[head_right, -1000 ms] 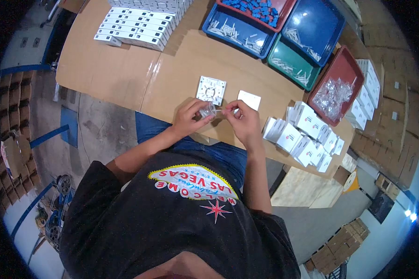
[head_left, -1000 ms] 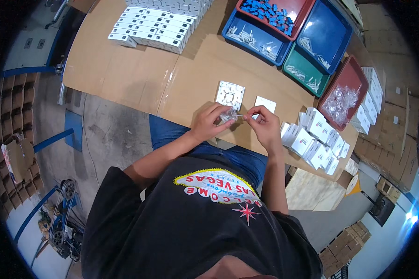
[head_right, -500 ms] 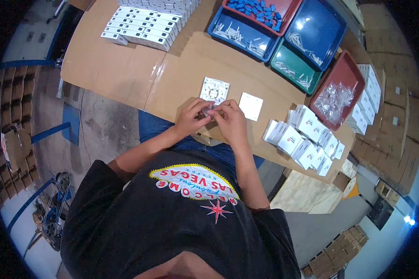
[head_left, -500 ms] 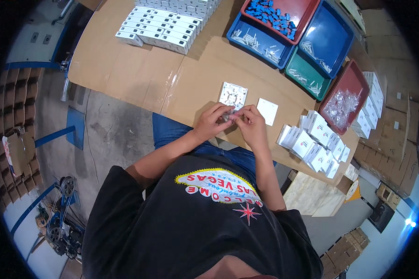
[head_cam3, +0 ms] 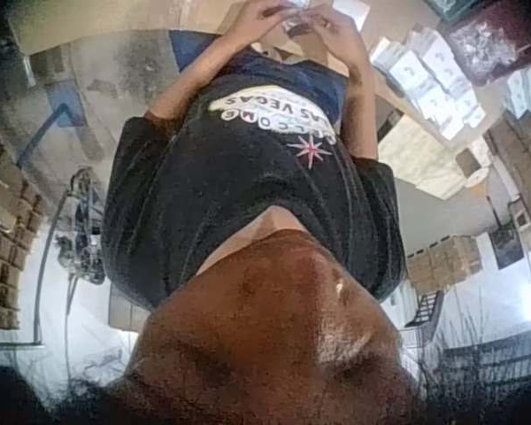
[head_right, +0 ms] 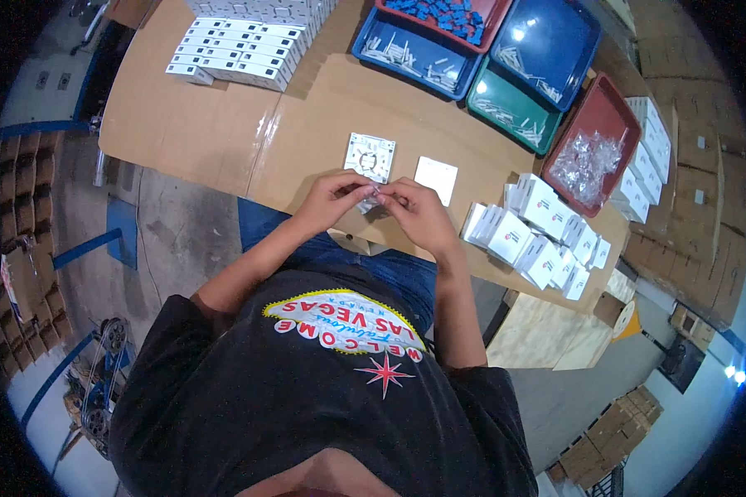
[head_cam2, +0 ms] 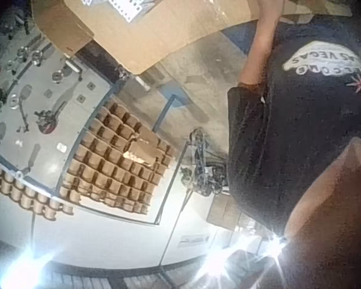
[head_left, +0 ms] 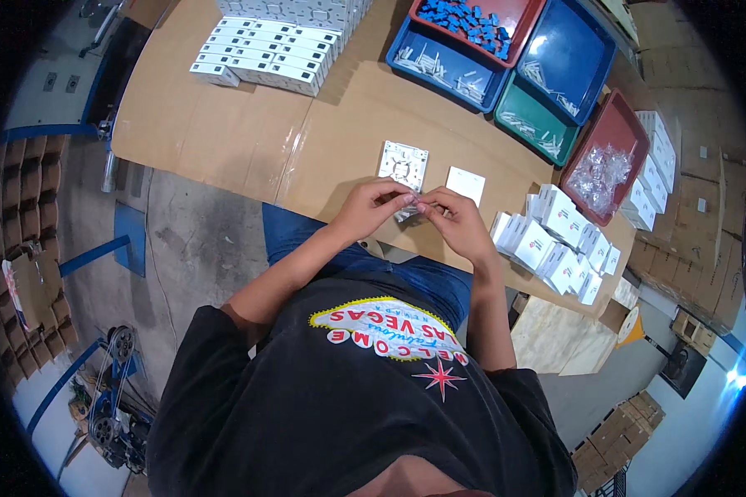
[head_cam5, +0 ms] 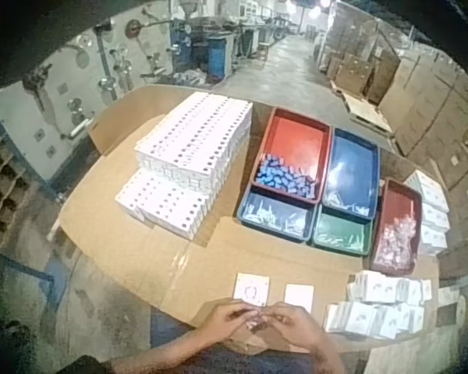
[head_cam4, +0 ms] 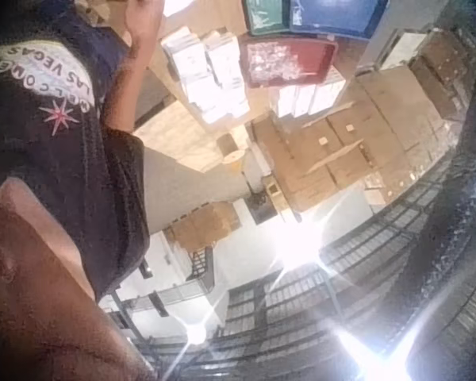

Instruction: The person assembles small electrical components by placing a white plastic piece and a blue plastic piece into a small white box. They then close the box and place it on a stack of similar boxes. The person repeats this process multiple times.

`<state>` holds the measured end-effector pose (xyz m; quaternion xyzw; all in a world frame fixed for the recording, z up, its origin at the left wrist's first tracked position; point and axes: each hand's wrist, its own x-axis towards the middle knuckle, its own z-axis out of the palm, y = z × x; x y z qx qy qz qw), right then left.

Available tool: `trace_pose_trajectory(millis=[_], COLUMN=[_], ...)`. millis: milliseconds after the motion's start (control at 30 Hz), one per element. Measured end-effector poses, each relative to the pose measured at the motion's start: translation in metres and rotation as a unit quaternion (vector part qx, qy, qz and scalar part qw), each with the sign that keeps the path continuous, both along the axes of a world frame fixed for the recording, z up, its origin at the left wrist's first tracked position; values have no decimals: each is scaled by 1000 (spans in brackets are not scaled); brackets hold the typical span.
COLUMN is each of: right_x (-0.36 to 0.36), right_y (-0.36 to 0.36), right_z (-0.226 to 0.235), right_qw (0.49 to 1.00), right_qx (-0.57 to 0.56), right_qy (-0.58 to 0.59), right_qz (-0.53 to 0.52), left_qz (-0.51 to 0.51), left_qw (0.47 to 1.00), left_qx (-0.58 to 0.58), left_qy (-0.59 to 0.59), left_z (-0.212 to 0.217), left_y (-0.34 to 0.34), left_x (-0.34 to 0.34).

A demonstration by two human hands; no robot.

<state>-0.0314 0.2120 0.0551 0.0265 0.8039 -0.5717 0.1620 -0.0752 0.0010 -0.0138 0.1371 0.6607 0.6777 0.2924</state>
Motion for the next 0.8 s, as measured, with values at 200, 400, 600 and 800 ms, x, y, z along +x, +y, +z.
trace_pose_trajectory(millis=[200, 400, 600, 800], right_x=[-6, -9, -6, -3], right_y=[11, 11, -1, -3], right_z=[23, 45, 33, 28], right_qw=[993, 996, 990, 988], right_qx=[108, 75, -40, -48], right_qy=[-43, -42, 15, -5], right_qz=[32, -26, -134, -145], left_qz=[15, 44, 85, 91], left_qw=[998, 998, 994, 994], left_qx=[-10, 41, 66, 59], left_qy=[56, -36, -11, 20], left_z=[19, 31, 47, 56], left_y=[4, 10, 12, 11], left_x=[-8, -9, -9, -7])
